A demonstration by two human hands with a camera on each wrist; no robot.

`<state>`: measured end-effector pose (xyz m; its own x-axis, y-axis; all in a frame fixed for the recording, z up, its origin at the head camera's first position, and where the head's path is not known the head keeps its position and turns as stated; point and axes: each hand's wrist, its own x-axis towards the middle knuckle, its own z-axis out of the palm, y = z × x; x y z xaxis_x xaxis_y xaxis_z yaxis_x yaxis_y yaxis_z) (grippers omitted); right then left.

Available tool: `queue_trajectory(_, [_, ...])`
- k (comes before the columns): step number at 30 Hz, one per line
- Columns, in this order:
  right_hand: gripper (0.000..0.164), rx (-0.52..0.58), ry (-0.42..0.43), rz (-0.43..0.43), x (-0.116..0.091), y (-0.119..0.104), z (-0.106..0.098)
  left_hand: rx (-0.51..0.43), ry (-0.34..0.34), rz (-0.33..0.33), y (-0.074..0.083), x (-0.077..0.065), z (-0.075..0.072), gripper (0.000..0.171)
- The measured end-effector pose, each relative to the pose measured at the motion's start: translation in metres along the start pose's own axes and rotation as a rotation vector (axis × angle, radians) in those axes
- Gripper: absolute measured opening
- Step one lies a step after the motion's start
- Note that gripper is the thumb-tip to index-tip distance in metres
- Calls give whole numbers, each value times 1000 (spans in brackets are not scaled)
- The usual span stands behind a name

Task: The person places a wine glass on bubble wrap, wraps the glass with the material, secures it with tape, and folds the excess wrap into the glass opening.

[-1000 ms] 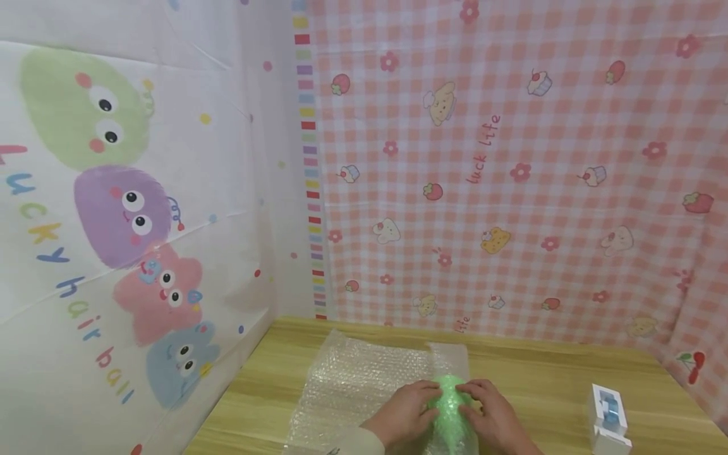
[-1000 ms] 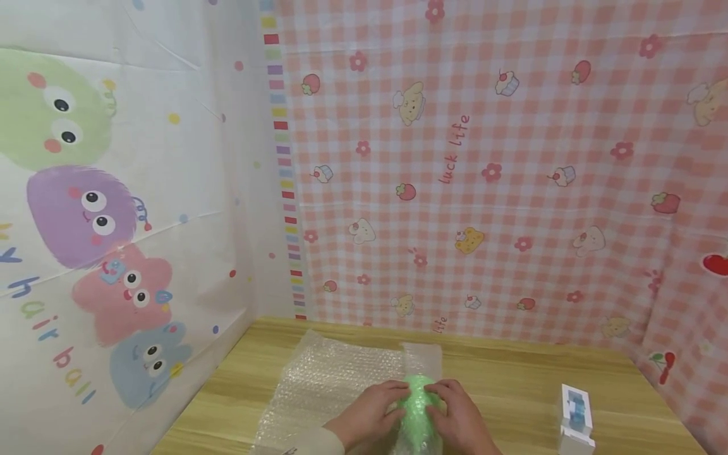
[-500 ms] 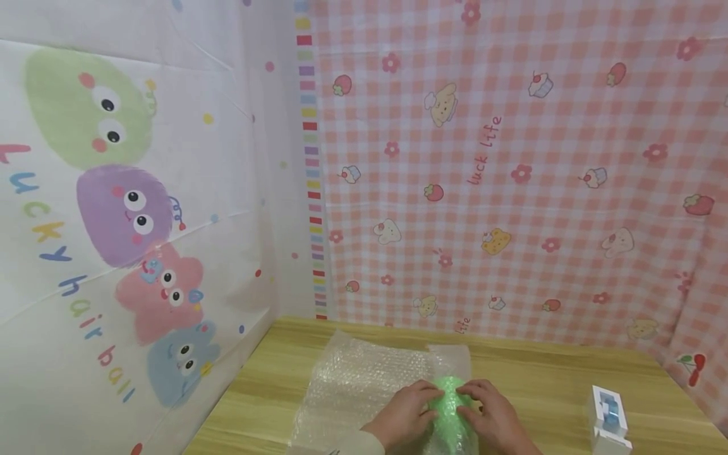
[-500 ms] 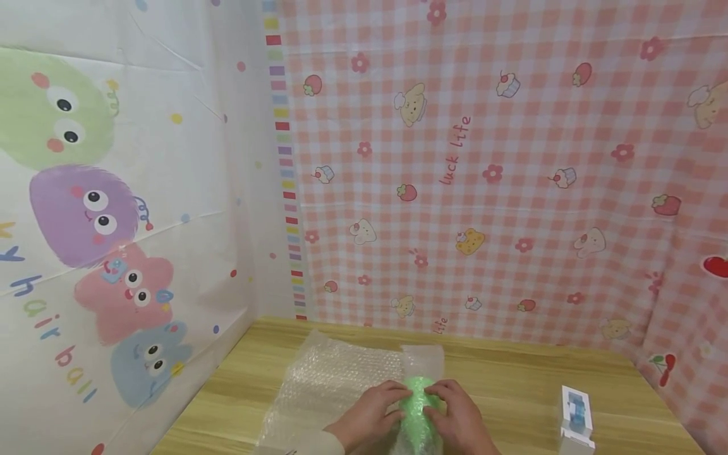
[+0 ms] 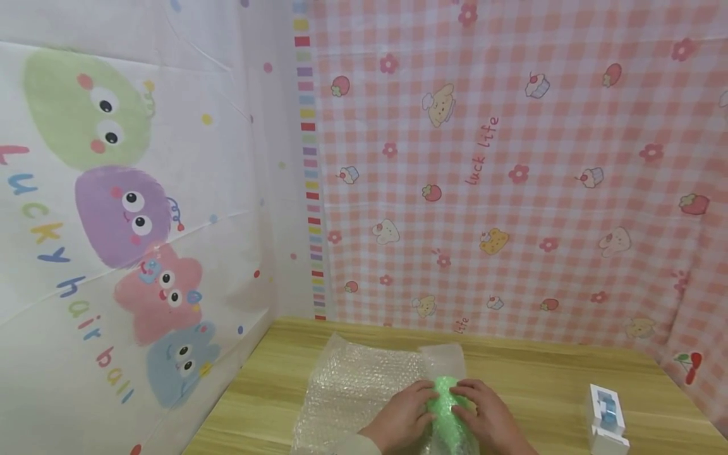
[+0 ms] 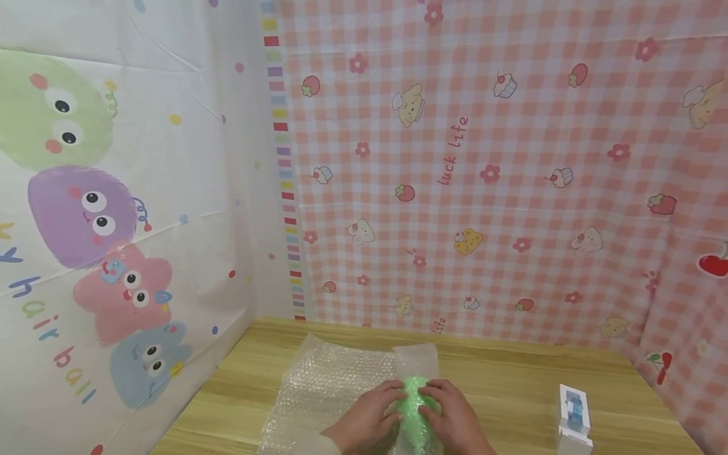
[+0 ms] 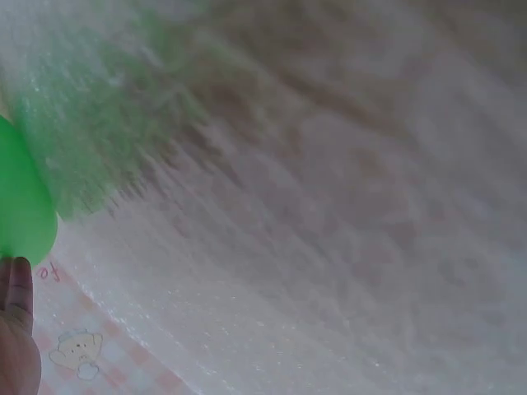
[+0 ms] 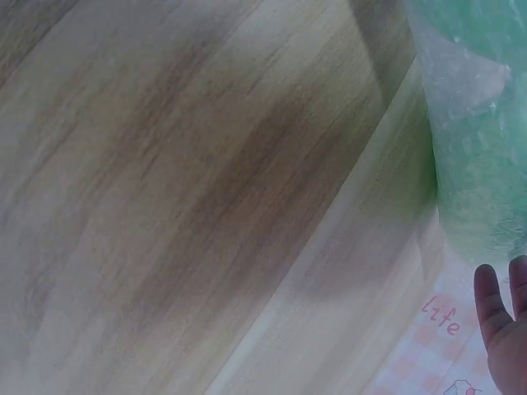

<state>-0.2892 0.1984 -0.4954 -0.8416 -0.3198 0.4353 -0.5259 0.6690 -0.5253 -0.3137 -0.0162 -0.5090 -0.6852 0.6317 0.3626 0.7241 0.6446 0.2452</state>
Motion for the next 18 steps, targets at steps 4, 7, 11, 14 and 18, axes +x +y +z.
queue_trajectory(4, [26,9,-6,44,0,1,-2,28,1,17,0,1,0,36])
queue_trajectory(7, [26,31,-12,106,0,2,-5,80,11,18,0,2,2,35])
queue_trajectory(11, [26,39,-37,111,1,3,-8,152,46,32,-1,3,4,34])
queue_trajectory(14, [26,47,-46,84,1,4,-7,144,52,42,-1,3,3,33])
queue_trajectory(18, [25,75,-51,106,2,3,-7,123,44,54,0,2,-2,32])
